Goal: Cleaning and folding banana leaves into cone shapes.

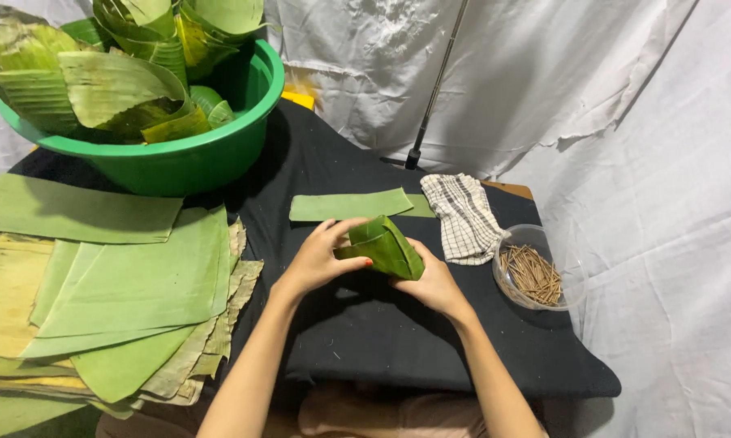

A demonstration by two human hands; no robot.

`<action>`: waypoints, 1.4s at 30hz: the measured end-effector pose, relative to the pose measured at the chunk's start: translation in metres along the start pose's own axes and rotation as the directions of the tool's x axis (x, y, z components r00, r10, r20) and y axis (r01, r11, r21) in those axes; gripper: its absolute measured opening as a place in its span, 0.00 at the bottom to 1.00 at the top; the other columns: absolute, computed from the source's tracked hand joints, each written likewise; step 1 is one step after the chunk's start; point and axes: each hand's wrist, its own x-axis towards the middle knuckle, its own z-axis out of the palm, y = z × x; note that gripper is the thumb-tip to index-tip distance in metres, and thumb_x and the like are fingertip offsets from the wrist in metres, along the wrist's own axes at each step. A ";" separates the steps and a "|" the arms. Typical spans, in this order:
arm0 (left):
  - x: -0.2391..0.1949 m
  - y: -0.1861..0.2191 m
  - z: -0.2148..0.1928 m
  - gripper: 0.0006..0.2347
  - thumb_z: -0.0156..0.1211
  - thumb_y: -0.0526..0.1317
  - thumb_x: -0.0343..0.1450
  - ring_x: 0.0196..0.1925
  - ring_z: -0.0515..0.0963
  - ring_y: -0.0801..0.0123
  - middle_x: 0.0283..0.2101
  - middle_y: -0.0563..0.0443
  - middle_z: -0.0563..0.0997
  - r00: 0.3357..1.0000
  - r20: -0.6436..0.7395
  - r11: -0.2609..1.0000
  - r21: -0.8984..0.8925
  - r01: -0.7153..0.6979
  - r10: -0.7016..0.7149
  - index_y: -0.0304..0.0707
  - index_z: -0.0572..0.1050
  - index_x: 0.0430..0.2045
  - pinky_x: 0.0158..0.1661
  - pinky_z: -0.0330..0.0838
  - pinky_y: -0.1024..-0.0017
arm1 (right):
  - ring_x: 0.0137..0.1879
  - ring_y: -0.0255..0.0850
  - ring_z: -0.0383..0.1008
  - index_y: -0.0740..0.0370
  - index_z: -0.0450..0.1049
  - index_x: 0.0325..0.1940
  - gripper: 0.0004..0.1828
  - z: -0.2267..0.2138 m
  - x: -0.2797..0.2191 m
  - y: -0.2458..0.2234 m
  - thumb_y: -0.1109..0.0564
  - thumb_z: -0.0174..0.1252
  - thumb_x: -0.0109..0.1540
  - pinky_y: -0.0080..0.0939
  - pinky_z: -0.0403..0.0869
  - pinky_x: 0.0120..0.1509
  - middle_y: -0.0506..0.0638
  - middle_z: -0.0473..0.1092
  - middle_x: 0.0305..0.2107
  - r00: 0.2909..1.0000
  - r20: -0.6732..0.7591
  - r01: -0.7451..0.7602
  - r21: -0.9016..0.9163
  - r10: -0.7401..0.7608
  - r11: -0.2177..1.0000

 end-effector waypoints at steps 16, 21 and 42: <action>-0.004 0.015 0.040 0.08 0.67 0.47 0.68 0.48 0.83 0.48 0.27 0.48 0.86 0.987 -0.103 0.986 -0.122 0.115 -0.128 0.45 0.86 0.27 0.64 0.64 0.61 | 0.53 0.57 0.78 0.26 0.66 0.64 0.43 0.006 -0.004 0.017 0.41 0.71 0.45 0.55 0.75 0.58 0.51 0.79 0.43 0.982 -0.185 0.001 -0.203 -0.039 0.979; -0.008 0.043 0.031 0.07 0.65 0.45 0.70 0.34 0.79 0.78 0.24 0.54 0.86 0.974 -0.088 0.950 -0.258 0.178 -0.207 0.46 0.86 0.29 0.41 0.75 0.67 | 0.59 0.63 0.75 0.37 0.64 0.67 0.51 0.000 -0.023 -0.013 0.46 0.77 0.41 0.58 0.74 0.61 0.62 0.78 0.48 0.993 -0.045 0.103 -0.069 -0.107 0.992; -0.012 -0.008 0.020 0.34 0.79 0.50 0.50 0.45 0.81 0.61 0.43 0.37 0.83 0.992 -0.064 0.503 -0.857 -0.111 0.111 0.23 0.78 0.46 0.49 0.72 0.67 | 0.11 0.40 0.69 0.58 0.70 0.63 0.42 -0.005 0.009 0.062 0.34 0.69 0.53 0.34 0.70 0.10 0.60 0.72 0.16 0.987 0.002 0.139 0.459 -0.158 0.878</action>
